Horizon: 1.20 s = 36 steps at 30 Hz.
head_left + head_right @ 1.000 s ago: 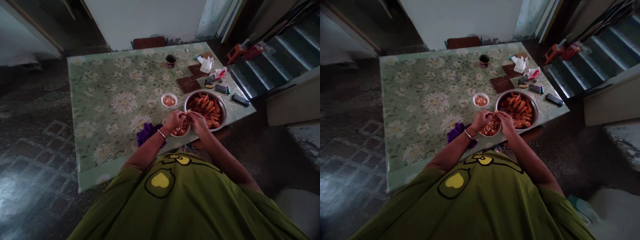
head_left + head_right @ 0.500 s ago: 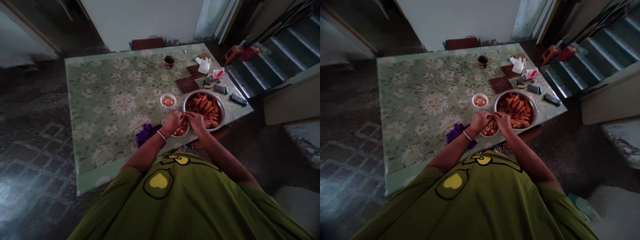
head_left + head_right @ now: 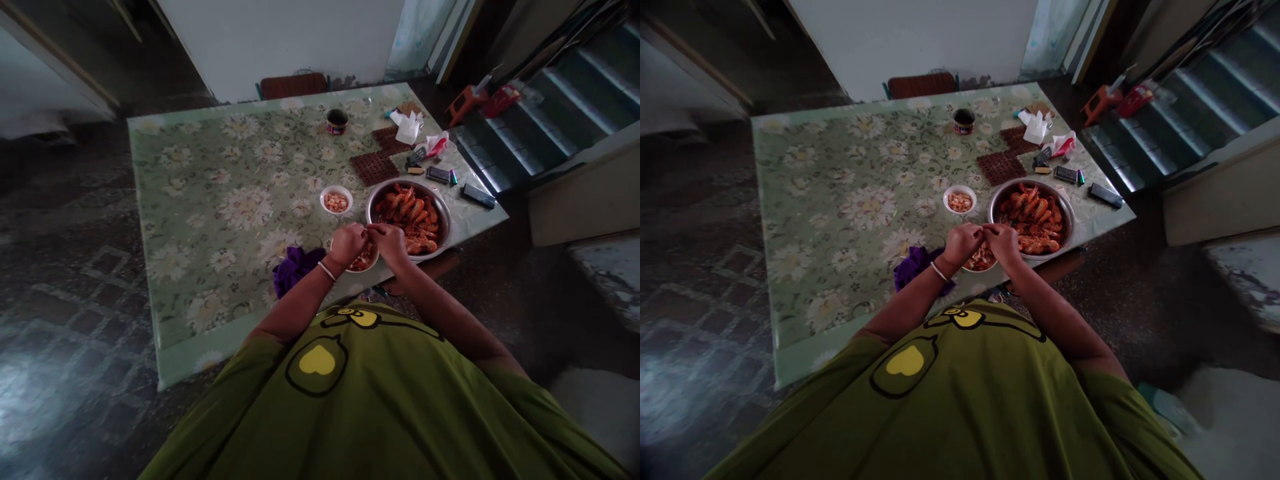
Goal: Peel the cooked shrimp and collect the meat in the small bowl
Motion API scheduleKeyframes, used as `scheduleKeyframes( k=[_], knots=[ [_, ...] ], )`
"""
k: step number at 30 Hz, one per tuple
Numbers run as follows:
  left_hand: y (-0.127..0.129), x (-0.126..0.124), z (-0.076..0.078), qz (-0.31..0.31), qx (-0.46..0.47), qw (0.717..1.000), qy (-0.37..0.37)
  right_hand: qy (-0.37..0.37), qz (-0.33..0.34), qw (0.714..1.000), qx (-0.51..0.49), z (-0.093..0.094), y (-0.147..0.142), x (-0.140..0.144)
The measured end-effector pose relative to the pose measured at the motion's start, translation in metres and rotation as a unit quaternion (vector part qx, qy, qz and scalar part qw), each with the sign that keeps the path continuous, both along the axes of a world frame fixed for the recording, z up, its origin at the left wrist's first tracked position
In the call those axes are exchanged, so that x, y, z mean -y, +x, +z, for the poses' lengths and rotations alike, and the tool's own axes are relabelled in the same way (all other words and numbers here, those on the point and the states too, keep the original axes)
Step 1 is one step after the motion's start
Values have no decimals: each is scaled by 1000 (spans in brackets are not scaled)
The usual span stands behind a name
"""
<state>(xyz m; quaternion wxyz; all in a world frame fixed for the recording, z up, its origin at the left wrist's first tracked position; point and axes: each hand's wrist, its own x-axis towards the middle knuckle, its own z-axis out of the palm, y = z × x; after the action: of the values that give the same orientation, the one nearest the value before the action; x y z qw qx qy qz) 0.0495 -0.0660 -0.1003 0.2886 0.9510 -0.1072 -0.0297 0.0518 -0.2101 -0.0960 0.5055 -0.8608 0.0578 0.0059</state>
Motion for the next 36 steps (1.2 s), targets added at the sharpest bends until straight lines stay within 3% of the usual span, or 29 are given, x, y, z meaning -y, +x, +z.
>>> scheduleKeyframes(
  k=[8,14,16,19,23,25,29,32,36],
  knots=[
    [12,-5,0,71,-1,988,-134,-3,-1,999,42,-1,-2,2],
    [23,-4,-3,165,-113,943,-264,-64,20,991,113,0,-6,3],
    [25,-1,-8,190,-161,914,-321,-72,20,989,124,0,-7,3],
    [24,5,-16,225,-224,848,-424,-68,18,988,138,-2,-8,4],
    [18,13,-14,254,-273,764,-526,-40,6,989,140,-5,-9,5],
    [13,15,-9,244,-283,739,-561,2,-18,992,122,-8,-8,6],
    [1,18,1,200,-299,685,-634,161,-100,980,56,-14,-4,6],
    [-3,20,0,191,-301,683,-637,227,-125,966,24,-13,-3,4],
    [-1,23,-9,184,-302,704,-616,210,-117,971,12,-10,-7,3]
  ],
)
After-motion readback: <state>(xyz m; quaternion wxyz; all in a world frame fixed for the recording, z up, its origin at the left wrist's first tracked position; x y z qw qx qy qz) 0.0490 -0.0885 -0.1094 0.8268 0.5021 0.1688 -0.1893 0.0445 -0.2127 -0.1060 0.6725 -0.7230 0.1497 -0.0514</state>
